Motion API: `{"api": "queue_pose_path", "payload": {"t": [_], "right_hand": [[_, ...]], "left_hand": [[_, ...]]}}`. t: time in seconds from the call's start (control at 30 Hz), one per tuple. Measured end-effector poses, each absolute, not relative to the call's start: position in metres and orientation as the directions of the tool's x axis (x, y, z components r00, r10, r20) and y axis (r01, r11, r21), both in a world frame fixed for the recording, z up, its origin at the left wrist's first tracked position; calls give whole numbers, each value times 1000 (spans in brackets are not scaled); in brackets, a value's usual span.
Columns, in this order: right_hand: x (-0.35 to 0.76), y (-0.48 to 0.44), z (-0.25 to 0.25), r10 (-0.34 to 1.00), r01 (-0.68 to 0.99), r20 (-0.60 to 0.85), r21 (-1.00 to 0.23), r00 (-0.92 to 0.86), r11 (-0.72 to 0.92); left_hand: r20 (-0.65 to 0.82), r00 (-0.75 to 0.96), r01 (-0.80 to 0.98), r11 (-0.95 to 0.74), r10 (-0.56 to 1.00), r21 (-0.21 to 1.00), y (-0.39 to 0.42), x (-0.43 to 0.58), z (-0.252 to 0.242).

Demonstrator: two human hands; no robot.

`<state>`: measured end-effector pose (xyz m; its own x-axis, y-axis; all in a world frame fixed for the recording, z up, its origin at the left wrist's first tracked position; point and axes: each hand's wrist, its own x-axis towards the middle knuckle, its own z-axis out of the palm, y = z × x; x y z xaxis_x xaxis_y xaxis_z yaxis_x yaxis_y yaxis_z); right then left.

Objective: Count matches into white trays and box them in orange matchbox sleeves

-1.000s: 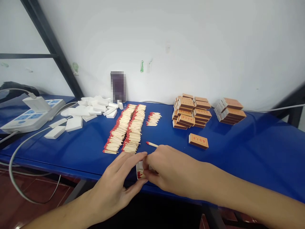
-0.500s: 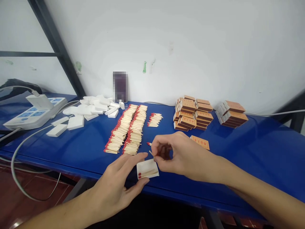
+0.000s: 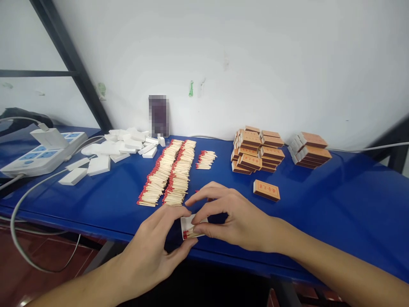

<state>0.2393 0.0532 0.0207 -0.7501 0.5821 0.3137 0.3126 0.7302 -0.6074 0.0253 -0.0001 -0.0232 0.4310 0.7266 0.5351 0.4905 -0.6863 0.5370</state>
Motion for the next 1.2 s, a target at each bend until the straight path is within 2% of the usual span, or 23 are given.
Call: {"api": "queue_pose_path", "payload": {"t": [0.2,0.53,0.77,0.9,1.07,1.2], "right_hand": [[241,53,15,581,299,339,-609,-740,735],[242,53,15,543,335,343,-508,-766,794],[250,75,12,675,578,425,-350,-603,737],[252,88,2,762,677,317,-350,-565,648],[251,87,5,777,668,215,-408,-592,622],[256,85,7,781,676,142,-425,-608,603]], "left_hand": [[616,445,452,-757,649,472,0,25,-25],[607,447,465,-751,656,469,2,26,-25],[591,479,481,-757,649,442,0,25,-26],[601,487,481,-769,634,421,0,23,-27],[578,545,468,-793,607,391,-1,21,-24],[595,529,465,-793,605,392,0,21,-23]]}}
